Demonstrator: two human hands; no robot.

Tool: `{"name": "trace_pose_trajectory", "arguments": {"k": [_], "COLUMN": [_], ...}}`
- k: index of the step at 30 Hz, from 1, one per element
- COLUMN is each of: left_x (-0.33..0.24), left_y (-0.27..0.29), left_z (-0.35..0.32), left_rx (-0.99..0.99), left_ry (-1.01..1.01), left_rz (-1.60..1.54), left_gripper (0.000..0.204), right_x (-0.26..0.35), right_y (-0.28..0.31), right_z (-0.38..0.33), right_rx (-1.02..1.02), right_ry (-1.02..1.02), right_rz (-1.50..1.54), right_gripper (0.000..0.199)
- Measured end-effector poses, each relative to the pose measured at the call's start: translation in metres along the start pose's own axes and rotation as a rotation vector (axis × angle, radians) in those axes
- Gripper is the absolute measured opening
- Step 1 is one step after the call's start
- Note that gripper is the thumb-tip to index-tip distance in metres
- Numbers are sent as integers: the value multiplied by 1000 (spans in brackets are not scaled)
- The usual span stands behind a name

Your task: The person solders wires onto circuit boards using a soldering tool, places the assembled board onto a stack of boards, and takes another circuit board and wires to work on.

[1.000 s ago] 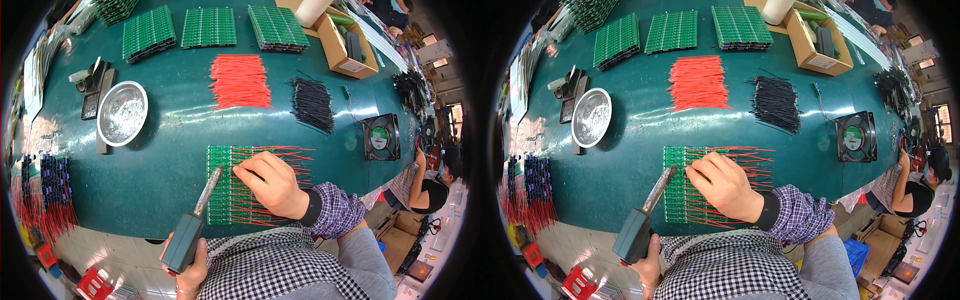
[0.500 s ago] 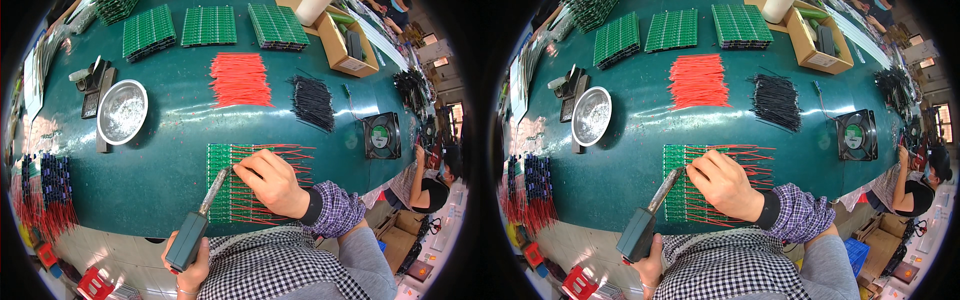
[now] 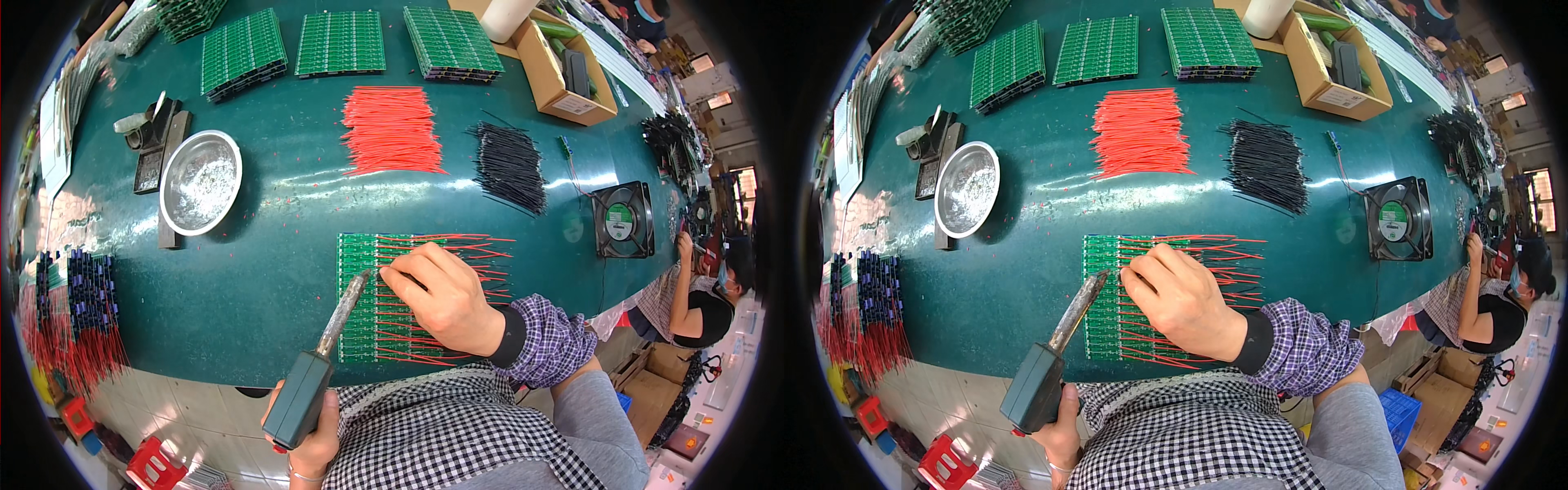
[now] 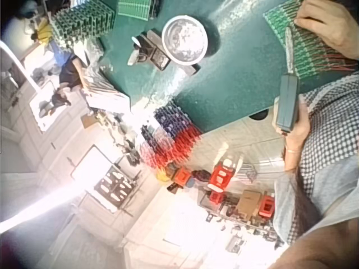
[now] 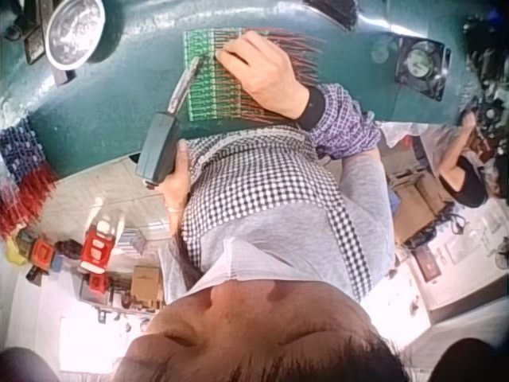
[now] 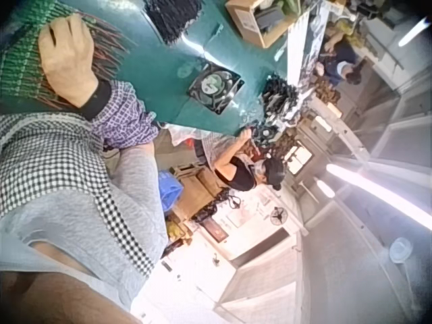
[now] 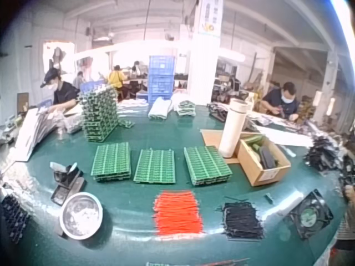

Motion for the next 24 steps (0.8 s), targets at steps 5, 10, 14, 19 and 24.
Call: {"name": "trace_pose_trajectory", "arguments": {"k": [5, 10, 14, 19, 24], "left_x": [-10, -6, -6, -9, -11], "left_y": [-1, 1, 0, -2, -2], "left_z": [2, 0, 0, 1, 1], "left_rx": [-10, -1, 7, 22, 48], "left_ry": [-88, -54, -94, -95, -99], "left_rz": [35, 31, 32, 28, 48], "left_gripper": [21, 21, 22, 22, 20], "right_x": [0, 6, 4, 4, 5], "right_y": [1, 6, 3, 1, 1], "right_z": [-2, -4, -5, -5, -5], "right_rx": [-39, -79, -63, -29, -28], "right_ry": [-11, 7, 0, -6, -1], "right_rz": [24, 51, 50, 47, 47], "right_gripper": [31, 30, 30, 30, 29]}}
Point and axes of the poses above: each hand's wrist, its own z-axis towards the middle knuckle, its own y-axis out of the back of the hand, x = y × z, the point moved 9 cm from there along z, towards the middle knuckle, and after that the axes turned 6 degrees about x, right-handed, at the moved point
